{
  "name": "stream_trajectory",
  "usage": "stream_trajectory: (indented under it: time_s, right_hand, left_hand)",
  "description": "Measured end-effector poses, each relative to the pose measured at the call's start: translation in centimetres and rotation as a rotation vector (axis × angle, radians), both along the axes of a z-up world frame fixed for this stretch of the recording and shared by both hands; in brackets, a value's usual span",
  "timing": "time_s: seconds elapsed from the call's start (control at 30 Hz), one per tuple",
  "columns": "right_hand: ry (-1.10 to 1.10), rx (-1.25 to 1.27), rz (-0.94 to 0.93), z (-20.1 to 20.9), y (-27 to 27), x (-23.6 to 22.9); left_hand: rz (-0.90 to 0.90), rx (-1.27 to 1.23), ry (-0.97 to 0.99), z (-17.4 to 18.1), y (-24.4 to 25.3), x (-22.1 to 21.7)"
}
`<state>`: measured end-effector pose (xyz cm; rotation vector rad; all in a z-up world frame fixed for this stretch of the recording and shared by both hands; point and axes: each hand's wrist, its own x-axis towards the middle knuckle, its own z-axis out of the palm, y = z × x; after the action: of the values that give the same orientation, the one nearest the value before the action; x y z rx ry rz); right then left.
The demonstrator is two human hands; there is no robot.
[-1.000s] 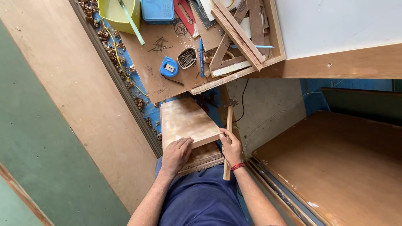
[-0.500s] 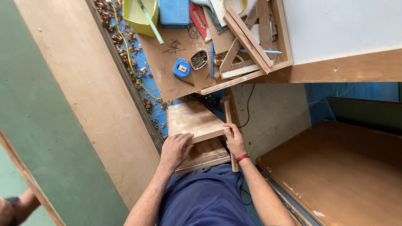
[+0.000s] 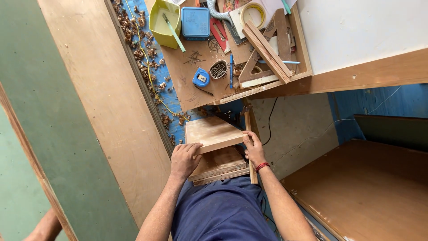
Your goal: Assembling a wooden box structure using a hammer and nails.
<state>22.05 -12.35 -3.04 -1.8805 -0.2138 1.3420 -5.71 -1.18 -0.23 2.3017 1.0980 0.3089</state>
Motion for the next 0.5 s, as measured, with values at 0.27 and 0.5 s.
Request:
stream_trajectory:
  time_s: [0.27, 0.5]
  right_hand:
    - [-0.038, -0.013, 0.024, 0.5, 1.3, 0.3]
    - [-0.022, -0.046, -0.003, -0.1, 2.4, 0.4]
  left_hand:
    - [-0.011, 0.02, -0.024, -0.8, 0.7, 0.1]
    - [0.014, -0.038, 0.05, 2.0, 2.6, 1.4]
